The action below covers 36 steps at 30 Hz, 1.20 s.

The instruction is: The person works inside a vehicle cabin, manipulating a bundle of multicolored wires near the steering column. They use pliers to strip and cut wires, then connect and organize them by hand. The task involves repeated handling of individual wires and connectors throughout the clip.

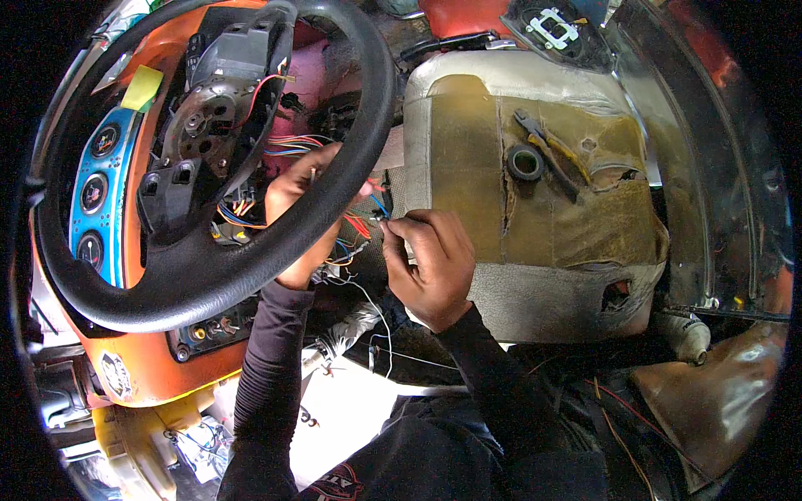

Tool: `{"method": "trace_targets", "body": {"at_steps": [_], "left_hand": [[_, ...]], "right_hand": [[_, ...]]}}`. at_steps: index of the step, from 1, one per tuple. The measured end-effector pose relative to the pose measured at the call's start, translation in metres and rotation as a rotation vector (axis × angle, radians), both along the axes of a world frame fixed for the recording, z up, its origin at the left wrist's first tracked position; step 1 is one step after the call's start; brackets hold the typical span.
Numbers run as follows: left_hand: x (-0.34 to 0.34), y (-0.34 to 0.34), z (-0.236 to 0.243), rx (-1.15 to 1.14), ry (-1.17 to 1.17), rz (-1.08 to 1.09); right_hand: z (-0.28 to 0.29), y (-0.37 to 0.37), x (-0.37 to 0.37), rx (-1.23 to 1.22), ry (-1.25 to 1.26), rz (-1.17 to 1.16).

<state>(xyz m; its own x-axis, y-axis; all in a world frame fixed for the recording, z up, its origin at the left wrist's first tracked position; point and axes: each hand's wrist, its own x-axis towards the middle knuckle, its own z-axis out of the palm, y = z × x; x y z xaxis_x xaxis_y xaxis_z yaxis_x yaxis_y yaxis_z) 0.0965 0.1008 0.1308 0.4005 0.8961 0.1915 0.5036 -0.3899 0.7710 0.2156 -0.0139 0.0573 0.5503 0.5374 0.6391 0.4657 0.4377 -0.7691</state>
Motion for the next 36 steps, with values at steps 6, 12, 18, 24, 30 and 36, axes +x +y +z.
{"method": "trace_targets", "body": {"at_steps": [6, 12, 18, 24, 30, 36], "left_hand": [[-0.017, -0.031, 0.011, 0.293, 0.045, 0.076], [-0.038, -0.055, 0.0, 0.577, 0.23, 0.156], [-0.09, -0.059, -0.028, 0.012, -0.086, 0.453], [-0.077, -0.143, -0.023, -0.487, -0.273, 0.324], [-0.093, -0.226, 0.009, -0.763, -0.065, 0.13], [-0.222, -0.341, -0.009, -1.098, 0.167, 0.353]], "right_hand": [[-0.001, -0.002, -0.002, -0.033, 0.182, 0.025], [-0.002, -0.004, 0.006, -0.168, 0.59, 0.166], [-0.026, 0.016, 0.033, -0.356, 0.537, 0.261], [-0.016, 0.058, 0.031, -0.375, -0.063, 0.065], [-0.017, 0.155, 0.012, 0.029, -0.269, 0.351], [-0.003, 0.227, -0.032, -0.336, -0.402, 0.48]]}}
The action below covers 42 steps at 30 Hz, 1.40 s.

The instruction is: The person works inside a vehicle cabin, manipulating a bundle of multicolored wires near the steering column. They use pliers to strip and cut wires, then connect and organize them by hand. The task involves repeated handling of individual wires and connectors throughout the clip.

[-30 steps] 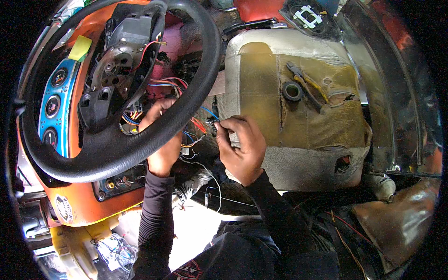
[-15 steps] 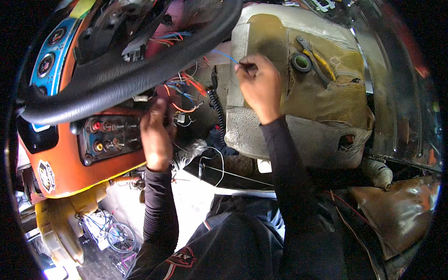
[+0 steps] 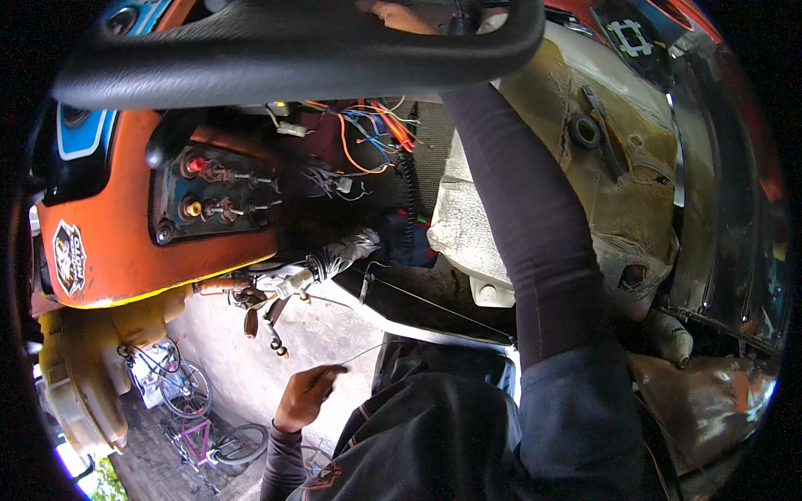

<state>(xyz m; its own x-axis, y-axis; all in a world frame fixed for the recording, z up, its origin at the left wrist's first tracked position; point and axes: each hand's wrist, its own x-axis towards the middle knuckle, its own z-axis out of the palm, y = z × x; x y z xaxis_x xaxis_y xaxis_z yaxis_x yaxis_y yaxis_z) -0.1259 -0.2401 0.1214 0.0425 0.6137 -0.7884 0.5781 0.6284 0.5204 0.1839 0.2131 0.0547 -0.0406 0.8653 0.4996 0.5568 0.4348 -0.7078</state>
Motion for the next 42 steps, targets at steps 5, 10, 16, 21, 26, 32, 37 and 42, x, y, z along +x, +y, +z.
{"method": "trace_targets", "body": {"at_steps": [5, 10, 16, 21, 26, 32, 37, 42], "left_hand": [[-0.146, -0.15, -0.068, 0.057, 0.624, 0.275], [-0.198, -0.277, -0.085, 0.153, 1.134, 0.273], [-0.233, -0.364, -0.105, -0.19, 1.396, 0.506], [-0.207, -0.362, -0.167, -0.184, 1.021, 0.179], [0.007, -0.032, -0.082, 0.659, 0.237, -0.097], [0.192, 0.218, 0.03, 1.557, 0.183, -0.667], [0.21, 0.353, -0.025, 1.743, 0.363, -0.836], [0.217, 0.371, -0.001, 1.436, 0.216, -1.032]], "right_hand": [[-0.006, 0.025, -0.035, -0.153, -0.188, 0.025], [-0.005, 0.026, -0.033, -0.225, -0.168, 0.092], [0.023, -0.01, 0.054, -0.377, 0.257, 0.2], [0.018, -0.061, 0.101, -0.549, 0.652, 0.368], [-0.022, -0.096, 0.081, -0.696, 0.599, 0.251], [-0.042, -0.118, 0.068, -0.015, 0.219, 0.057], [0.052, -0.151, 0.072, -0.581, 0.266, 0.113], [0.033, -0.138, 0.116, -0.523, 0.454, 0.231]]}}
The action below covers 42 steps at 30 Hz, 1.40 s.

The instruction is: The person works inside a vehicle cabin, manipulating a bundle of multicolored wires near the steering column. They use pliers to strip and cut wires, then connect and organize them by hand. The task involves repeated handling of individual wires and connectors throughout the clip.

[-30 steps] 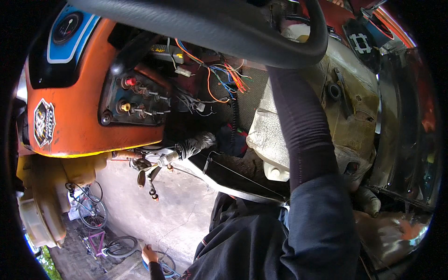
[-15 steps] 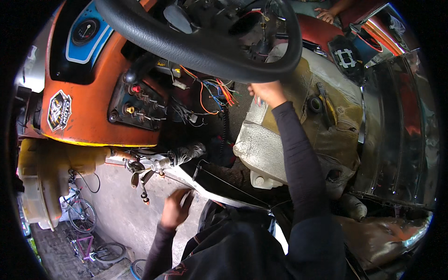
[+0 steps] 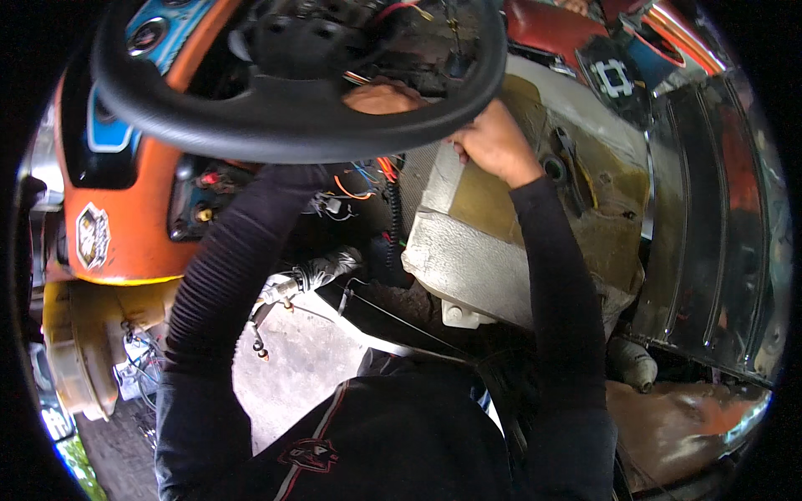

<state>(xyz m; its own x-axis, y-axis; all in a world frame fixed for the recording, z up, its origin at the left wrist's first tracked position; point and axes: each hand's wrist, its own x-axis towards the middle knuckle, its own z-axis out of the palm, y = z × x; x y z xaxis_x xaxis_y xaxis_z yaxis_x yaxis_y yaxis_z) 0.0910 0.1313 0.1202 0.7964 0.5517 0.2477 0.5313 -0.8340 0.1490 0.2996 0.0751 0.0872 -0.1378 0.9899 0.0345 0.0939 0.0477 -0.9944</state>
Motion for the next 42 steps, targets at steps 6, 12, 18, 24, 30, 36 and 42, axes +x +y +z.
{"method": "trace_targets", "body": {"at_steps": [6, 12, 18, 24, 30, 36, 42], "left_hand": [[0.015, -0.002, 0.03, -0.196, 0.126, 0.01], [0.015, -0.003, 0.029, -0.229, 0.05, -0.004], [0.006, -0.002, 0.001, -0.235, -0.083, 0.04], [0.025, -0.014, 0.015, -0.138, -0.283, -0.119], [0.033, -0.012, -0.006, -0.643, -0.367, 0.229], [0.024, 0.004, -0.019, -0.349, -0.193, 0.151], [0.021, -0.004, -0.054, -0.257, -0.422, 0.26]], "right_hand": [[-0.012, -0.014, 0.036, -0.094, 0.321, -0.08], [-0.062, -0.068, 0.118, 0.252, -0.762, -0.767], [-0.079, -0.084, 0.126, 0.188, -0.979, -0.624], [-0.086, -0.077, 0.159, 0.168, -0.955, -0.412], [-0.079, -0.074, 0.157, -0.121, -1.067, -0.483], [-0.121, -0.073, 0.148, 0.194, -0.732, -0.944], [-0.097, -0.064, 0.096, 0.227, -0.693, -0.797]]}}
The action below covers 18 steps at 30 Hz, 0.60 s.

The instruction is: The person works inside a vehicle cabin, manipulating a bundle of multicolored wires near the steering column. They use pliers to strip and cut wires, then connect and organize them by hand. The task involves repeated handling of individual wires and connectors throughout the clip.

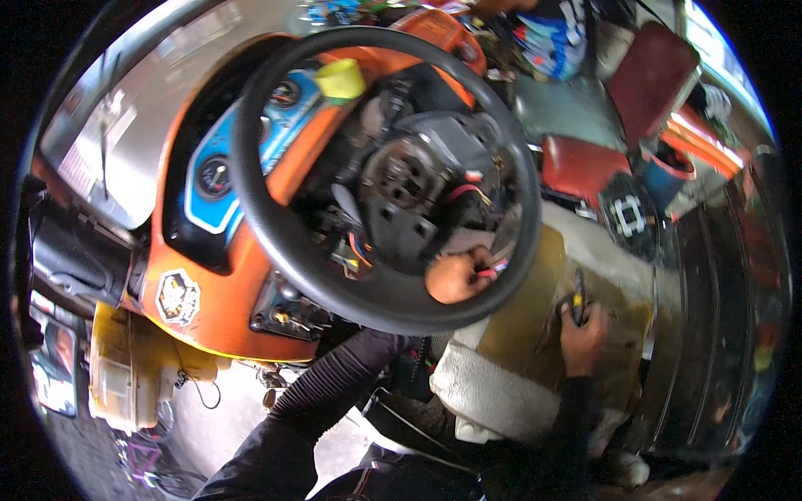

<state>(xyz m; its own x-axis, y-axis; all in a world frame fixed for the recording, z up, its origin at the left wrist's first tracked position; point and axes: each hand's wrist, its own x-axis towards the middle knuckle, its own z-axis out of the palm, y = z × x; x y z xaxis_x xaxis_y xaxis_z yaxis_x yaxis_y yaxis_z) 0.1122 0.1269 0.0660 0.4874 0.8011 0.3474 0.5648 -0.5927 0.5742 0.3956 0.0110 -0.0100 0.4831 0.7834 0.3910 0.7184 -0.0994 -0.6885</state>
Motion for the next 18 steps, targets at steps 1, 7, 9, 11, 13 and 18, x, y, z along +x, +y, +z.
{"method": "trace_targets", "body": {"at_steps": [1, 7, 9, 11, 13, 18], "left_hand": [[0.011, -0.002, 0.001, -0.006, -0.014, -0.003], [0.03, 0.004, 0.0, -0.104, -0.123, -0.135], [0.005, 0.011, -0.005, -0.158, -0.135, -0.161], [-0.013, 0.025, -0.017, -0.225, -0.178, -0.234], [-0.024, 0.037, -0.021, -0.274, -0.252, -0.318], [-0.009, -0.007, 0.067, -0.369, -0.129, -0.242]], "right_hand": [[0.005, 0.001, -0.007, -0.012, -0.099, 0.021], [0.013, 0.009, -0.017, 0.108, 0.025, -0.05], [0.018, 0.009, -0.041, 0.232, 0.529, 0.01], [0.044, -0.007, -0.069, 0.049, 0.4, 0.079], [0.045, -0.015, -0.086, 0.077, 0.186, 0.165], [0.035, -0.046, -0.124, 0.015, 0.282, 0.253]]}}
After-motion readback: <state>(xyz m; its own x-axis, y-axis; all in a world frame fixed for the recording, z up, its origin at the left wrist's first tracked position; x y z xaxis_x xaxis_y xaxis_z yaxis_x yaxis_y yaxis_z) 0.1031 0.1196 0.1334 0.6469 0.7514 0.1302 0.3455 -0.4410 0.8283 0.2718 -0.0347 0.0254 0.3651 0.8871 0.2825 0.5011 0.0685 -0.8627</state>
